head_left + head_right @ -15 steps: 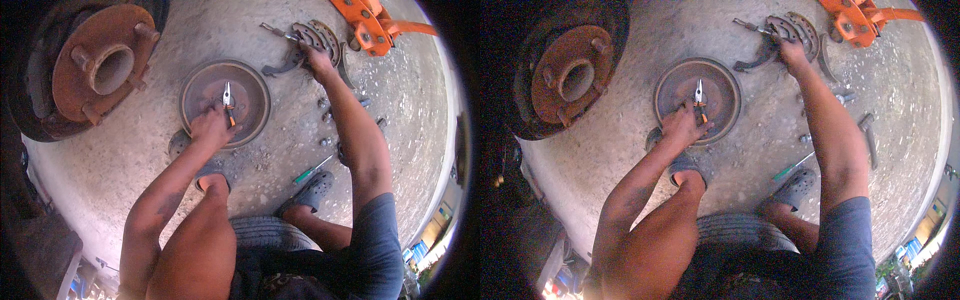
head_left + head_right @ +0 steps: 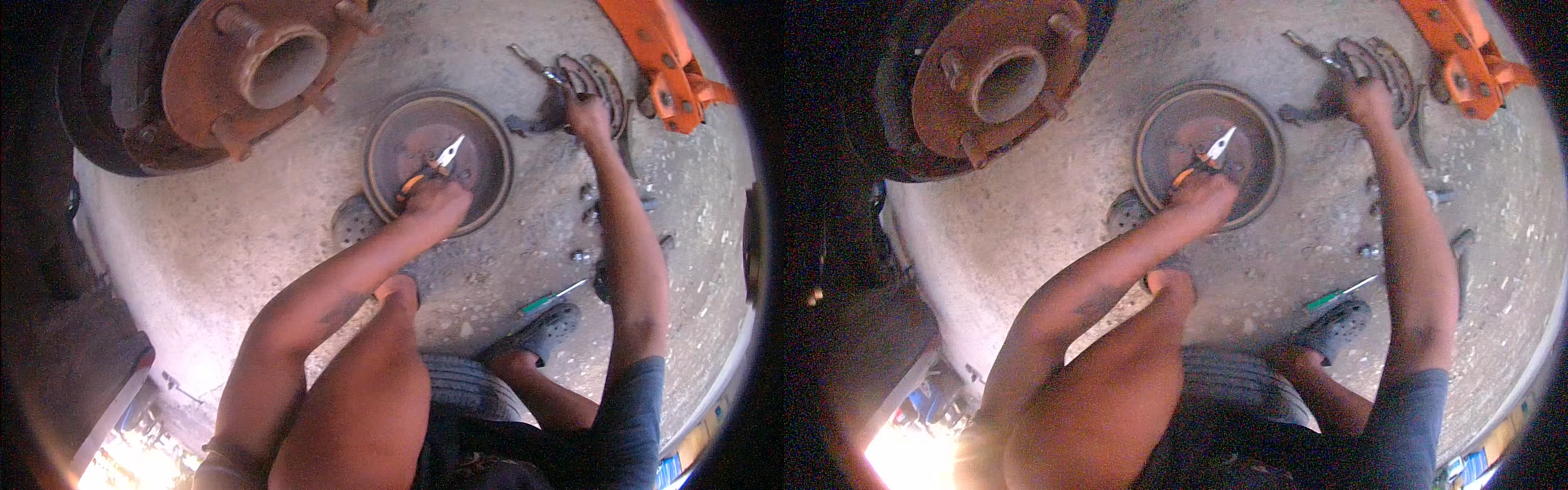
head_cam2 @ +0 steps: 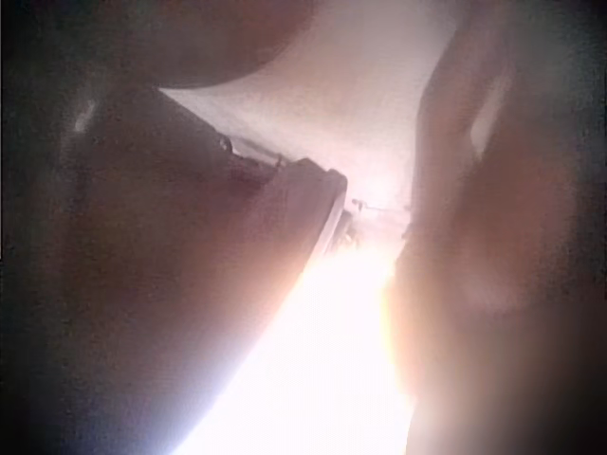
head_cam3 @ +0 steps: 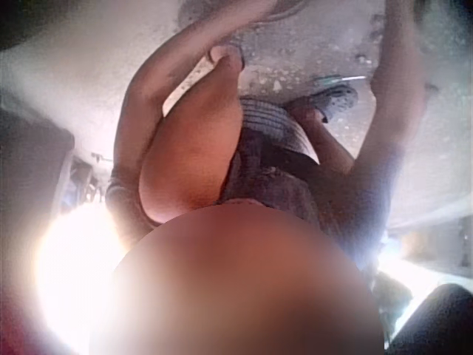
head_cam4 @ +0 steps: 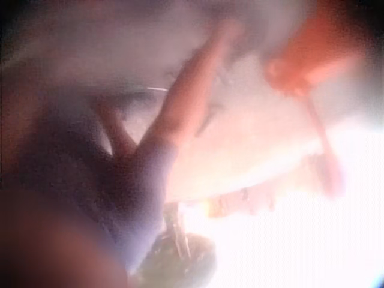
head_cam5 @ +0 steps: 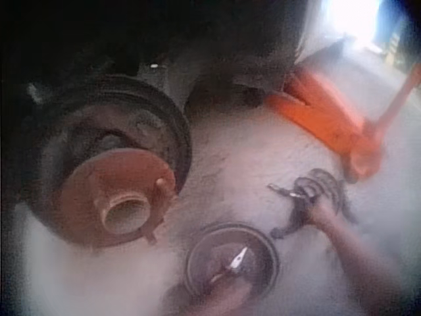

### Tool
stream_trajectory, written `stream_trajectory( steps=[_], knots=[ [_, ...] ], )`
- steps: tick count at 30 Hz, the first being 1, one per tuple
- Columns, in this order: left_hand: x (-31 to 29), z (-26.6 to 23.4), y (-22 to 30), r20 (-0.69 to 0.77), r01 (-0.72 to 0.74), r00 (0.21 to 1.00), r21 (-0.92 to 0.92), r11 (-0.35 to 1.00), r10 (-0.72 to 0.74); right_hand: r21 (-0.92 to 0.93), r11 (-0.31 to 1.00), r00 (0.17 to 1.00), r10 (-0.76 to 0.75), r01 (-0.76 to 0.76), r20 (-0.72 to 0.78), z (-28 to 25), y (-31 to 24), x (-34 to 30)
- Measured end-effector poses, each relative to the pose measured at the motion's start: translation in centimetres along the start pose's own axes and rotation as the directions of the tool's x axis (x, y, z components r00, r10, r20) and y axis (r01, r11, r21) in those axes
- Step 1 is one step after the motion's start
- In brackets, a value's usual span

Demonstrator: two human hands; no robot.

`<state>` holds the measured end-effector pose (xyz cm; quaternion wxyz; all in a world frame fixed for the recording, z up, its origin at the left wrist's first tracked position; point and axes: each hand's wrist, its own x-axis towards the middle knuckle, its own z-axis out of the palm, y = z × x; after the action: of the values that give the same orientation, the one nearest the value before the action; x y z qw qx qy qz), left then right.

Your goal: The person is working on a car's brake assembly, using pliers and a screwdriver to adjust and secure brake components. The person manipulates brake shoes and related parts while seated on the ground.

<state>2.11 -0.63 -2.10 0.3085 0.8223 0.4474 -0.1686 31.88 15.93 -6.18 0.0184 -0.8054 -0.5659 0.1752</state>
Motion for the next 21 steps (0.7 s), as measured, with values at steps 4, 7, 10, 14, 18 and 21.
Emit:
stream_trajectory(
  steps=[4, 7, 10, 14, 18, 21],
  knots=[
    [0.5, -0.2, -0.4, 0.007, -0.067, 0.998, 0.009, 0.998, 0.067, 0.017, 0.979, 0.949, -0.193, 0.204, -0.250, 1.4, 1.8, 0.1],
    [-0.2, 0.4, -0.9, -0.075, -0.048, 0.996, -0.050, 0.998, 0.044, -0.085, 0.925, 0.842, -0.373, 0.371, -0.391, -0.4, 0.5, -2.5],
    [-1.9, -0.6, -1.9, -0.461, -0.167, 0.860, -0.659, 0.733, -0.218, 0.258, 0.889, 0.907, -0.302, 0.380, -0.294, -1.6, -4.3, -10.2],
    [-5.0, -4.7, -4.8, -0.367, -0.295, 0.714, -0.930, 0.220, -0.595, 0.866, 0.349, 0.744, -0.667, 0.358, -0.039, -0.1, -14.0, -18.1],
    [-5.9, -7.7, -7.7, -0.397, -0.478, 0.722, -0.878, 0.007, -0.567, 0.951, 0.306, 0.749, -0.619, -0.048, 0.237, -0.8, -18.7, -18.9],
    [-6.2, -8.6, -9.0, -0.437, -0.520, 0.756, -0.853, -0.043, -0.487, 0.927, 0.078, 0.717, -0.611, -0.366, 0.335, -1.2, -20.6, -18.4]
  ],
)
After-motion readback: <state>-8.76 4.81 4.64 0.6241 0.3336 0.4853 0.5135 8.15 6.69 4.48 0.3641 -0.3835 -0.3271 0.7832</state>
